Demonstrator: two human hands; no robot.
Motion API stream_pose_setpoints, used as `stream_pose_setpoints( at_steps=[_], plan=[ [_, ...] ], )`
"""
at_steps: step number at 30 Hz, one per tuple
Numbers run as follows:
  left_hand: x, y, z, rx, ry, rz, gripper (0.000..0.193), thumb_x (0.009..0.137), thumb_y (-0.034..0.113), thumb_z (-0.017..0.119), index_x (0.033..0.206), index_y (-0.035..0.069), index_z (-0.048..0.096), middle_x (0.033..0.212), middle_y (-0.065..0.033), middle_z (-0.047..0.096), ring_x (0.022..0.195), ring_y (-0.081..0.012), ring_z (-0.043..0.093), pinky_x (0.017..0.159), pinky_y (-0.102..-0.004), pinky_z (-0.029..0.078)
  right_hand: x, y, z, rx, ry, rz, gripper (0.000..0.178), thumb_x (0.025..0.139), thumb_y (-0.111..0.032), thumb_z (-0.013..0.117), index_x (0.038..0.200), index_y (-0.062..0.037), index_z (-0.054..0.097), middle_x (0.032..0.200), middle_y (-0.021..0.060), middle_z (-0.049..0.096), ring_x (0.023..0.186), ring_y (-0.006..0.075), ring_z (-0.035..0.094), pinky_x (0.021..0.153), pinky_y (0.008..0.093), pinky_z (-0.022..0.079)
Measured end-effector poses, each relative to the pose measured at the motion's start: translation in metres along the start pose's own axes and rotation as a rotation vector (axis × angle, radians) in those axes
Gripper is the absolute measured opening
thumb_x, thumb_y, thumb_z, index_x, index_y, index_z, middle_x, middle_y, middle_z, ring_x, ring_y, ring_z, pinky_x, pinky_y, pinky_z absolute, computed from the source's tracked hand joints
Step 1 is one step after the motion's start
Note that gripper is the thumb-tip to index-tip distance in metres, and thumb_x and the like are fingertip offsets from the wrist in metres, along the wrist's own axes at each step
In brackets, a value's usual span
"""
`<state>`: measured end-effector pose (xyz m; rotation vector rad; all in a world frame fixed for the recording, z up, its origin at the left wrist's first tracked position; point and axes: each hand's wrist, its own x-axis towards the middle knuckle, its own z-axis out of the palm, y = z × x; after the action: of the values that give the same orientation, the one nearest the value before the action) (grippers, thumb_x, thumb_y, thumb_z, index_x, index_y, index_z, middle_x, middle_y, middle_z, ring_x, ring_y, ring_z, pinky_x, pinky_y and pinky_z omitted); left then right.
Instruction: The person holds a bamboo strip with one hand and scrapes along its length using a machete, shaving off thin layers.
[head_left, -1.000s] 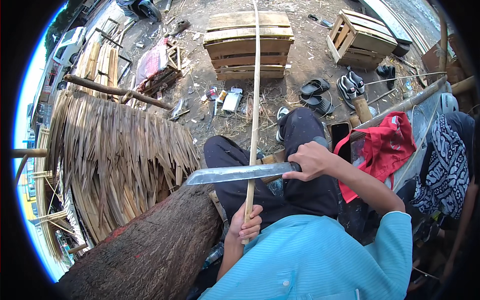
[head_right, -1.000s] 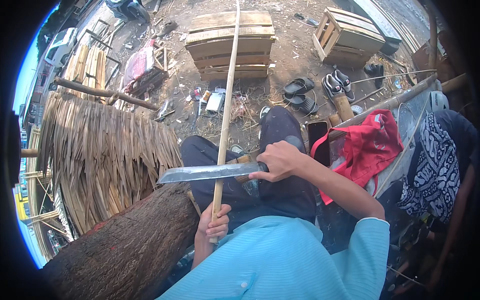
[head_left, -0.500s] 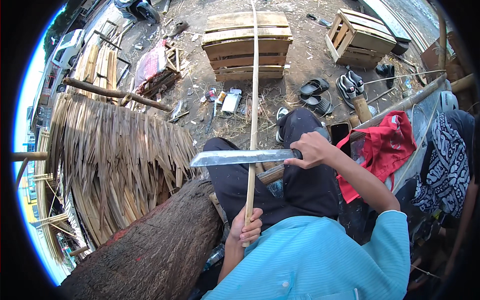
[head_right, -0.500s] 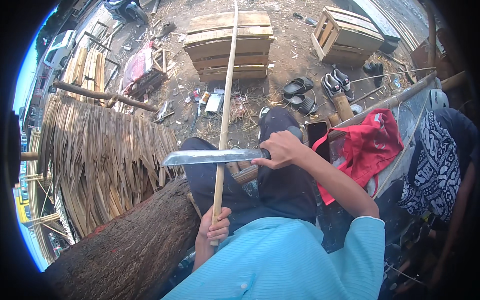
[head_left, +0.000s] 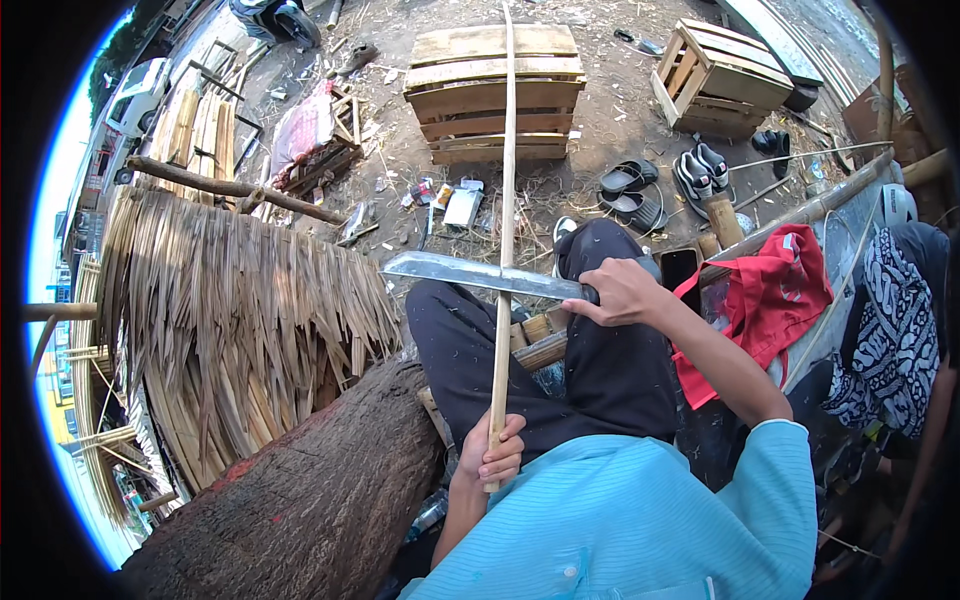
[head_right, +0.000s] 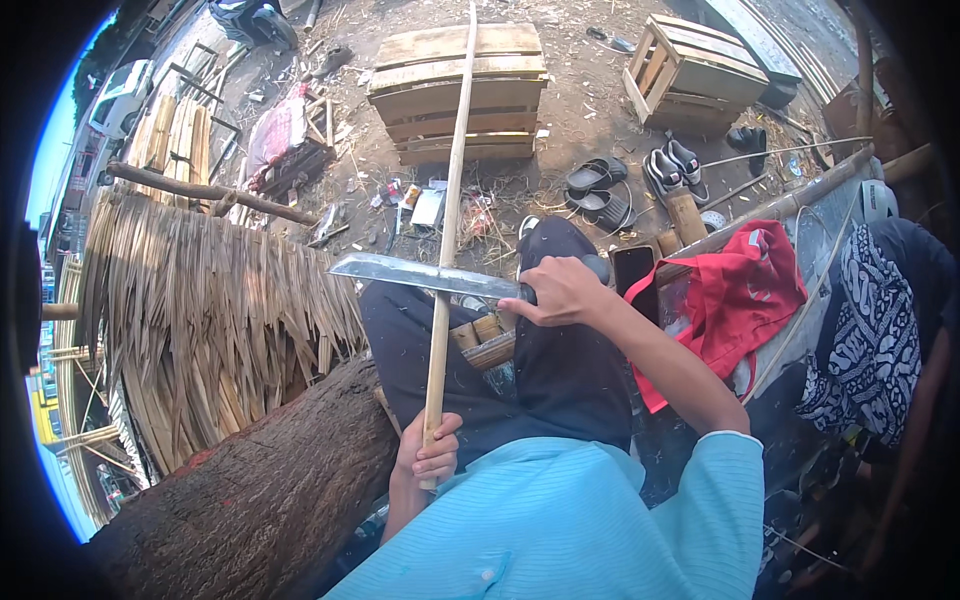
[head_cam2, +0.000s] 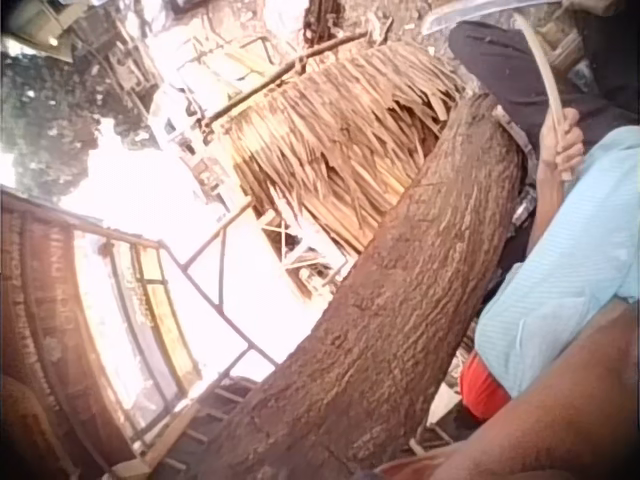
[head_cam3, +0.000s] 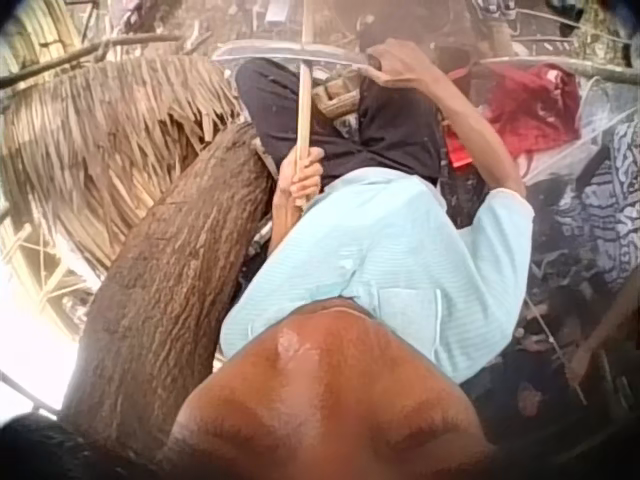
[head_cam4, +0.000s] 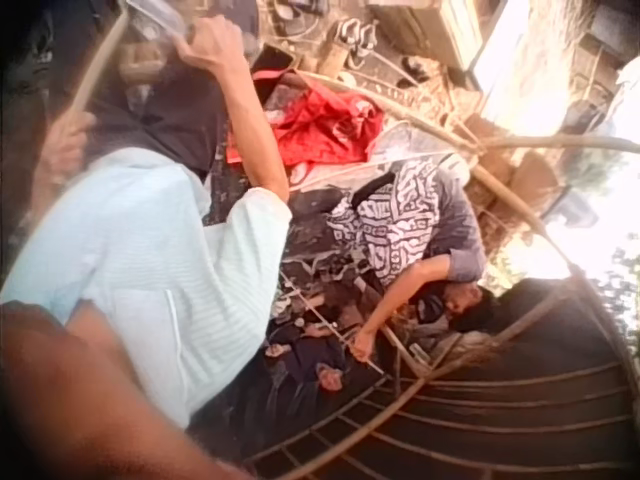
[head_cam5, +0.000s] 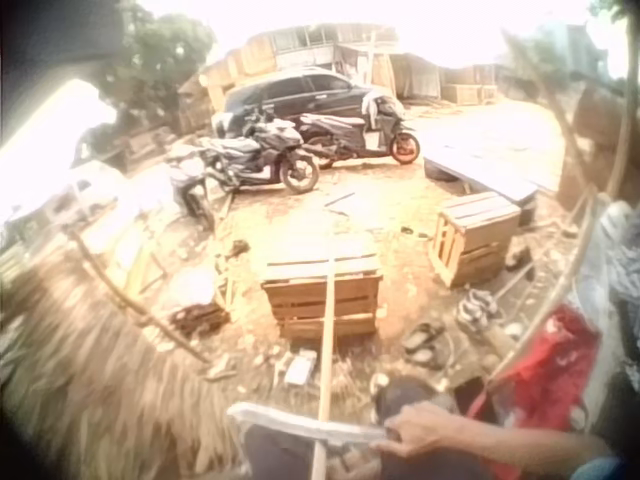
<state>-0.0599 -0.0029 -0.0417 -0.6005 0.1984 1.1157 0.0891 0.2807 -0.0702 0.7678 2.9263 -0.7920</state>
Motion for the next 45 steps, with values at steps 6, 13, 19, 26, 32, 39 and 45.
stream_pose_setpoints(
  at_steps=[6, 13, 19, 26, 32, 39, 45],
  plan=[
    [-0.003, -0.001, -0.010, 0.029, -0.007, -0.017, 0.048, 0.098, 0.044, 0.022, 0.069, 0.008, 0.035, 0.041, -0.0013, 0.035, 0.027, -0.0101, 0.037, 0.021, -0.0215, 0.029, 0.000, -0.020, -0.006, -0.050, -0.203, -0.228, 0.064, 0.076, -0.068, 0.050, 0.080, -0.0065, 0.069, 0.055, 0.0184, 0.056, 0.058, 0.0369, 0.059, 0.056, 0.0436, 0.048],
    [0.000, 0.002, -0.010, 0.056, -0.007, -0.033, 0.048, 0.099, 0.044, 0.022, 0.069, 0.009, 0.036, 0.040, 0.0004, 0.033, 0.027, -0.0088, 0.036, 0.022, -0.0209, 0.028, 0.017, -0.008, -0.010, -0.010, -0.050, -0.018, 0.064, 0.081, -0.062, 0.048, 0.078, -0.0016, 0.067, 0.064, 0.0196, 0.060, 0.073, 0.0354, 0.063, 0.064, 0.0440, 0.049],
    [-0.008, -0.008, -0.015, 0.044, -0.021, -0.035, 0.050, 0.098, 0.048, 0.022, 0.069, 0.009, 0.036, 0.041, 0.0002, 0.034, 0.027, -0.0085, 0.036, 0.021, -0.0209, 0.029, 0.017, -0.001, -0.009, -0.050, -0.181, -0.109, 0.063, 0.079, -0.063, 0.049, 0.077, -0.0028, 0.067, 0.063, 0.0211, 0.060, 0.067, 0.0383, 0.061, 0.062, 0.0449, 0.048],
    [-0.005, -0.005, -0.015, 0.053, -0.017, -0.046, 0.050, 0.098, 0.047, 0.023, 0.068, 0.009, 0.035, 0.040, 0.0012, 0.032, 0.027, -0.0078, 0.035, 0.022, -0.0199, 0.028, 0.014, -0.002, -0.006, -0.002, -0.128, -0.126, 0.061, 0.080, -0.061, 0.051, 0.078, -0.0017, 0.066, 0.062, 0.0217, 0.059, 0.065, 0.0394, 0.060, 0.062, 0.0457, 0.048],
    [-0.009, -0.007, -0.013, 0.120, 0.074, -0.016, 0.050, 0.098, 0.049, 0.023, 0.068, 0.010, 0.035, 0.040, 0.0019, 0.031, 0.027, -0.0068, 0.033, 0.022, -0.0190, 0.026, 0.031, 0.018, -0.012, 0.028, -0.031, 0.149, 0.062, 0.082, -0.060, 0.048, 0.089, -0.0024, 0.068, 0.071, 0.0218, 0.062, 0.075, 0.0382, 0.061, 0.069, 0.0448, 0.049],
    [-0.009, -0.006, -0.022, 0.145, 0.045, -0.029, 0.050, 0.097, 0.049, 0.024, 0.068, 0.010, 0.036, 0.040, 0.0013, 0.032, 0.027, -0.0072, 0.033, 0.021, -0.0196, 0.026, 0.030, 0.011, -0.009, -0.109, -0.193, -0.198, 0.061, 0.080, -0.063, 0.049, 0.084, -0.0045, 0.068, 0.062, 0.0208, 0.059, 0.067, 0.0393, 0.061, 0.064, 0.0449, 0.049],
    [-0.009, -0.004, -0.012, 0.167, 0.098, 0.002, 0.051, 0.097, 0.050, 0.024, 0.067, 0.010, 0.036, 0.040, 0.0022, 0.030, 0.026, -0.0065, 0.032, 0.021, -0.0194, 0.025, 0.046, 0.033, 0.000, 0.013, 0.018, 0.178, 0.058, 0.081, -0.059, 0.051, 0.083, -0.0031, 0.067, 0.071, 0.0220, 0.062, 0.075, 0.0393, 0.061, 0.070, 0.0478, 0.047]
  ],
)
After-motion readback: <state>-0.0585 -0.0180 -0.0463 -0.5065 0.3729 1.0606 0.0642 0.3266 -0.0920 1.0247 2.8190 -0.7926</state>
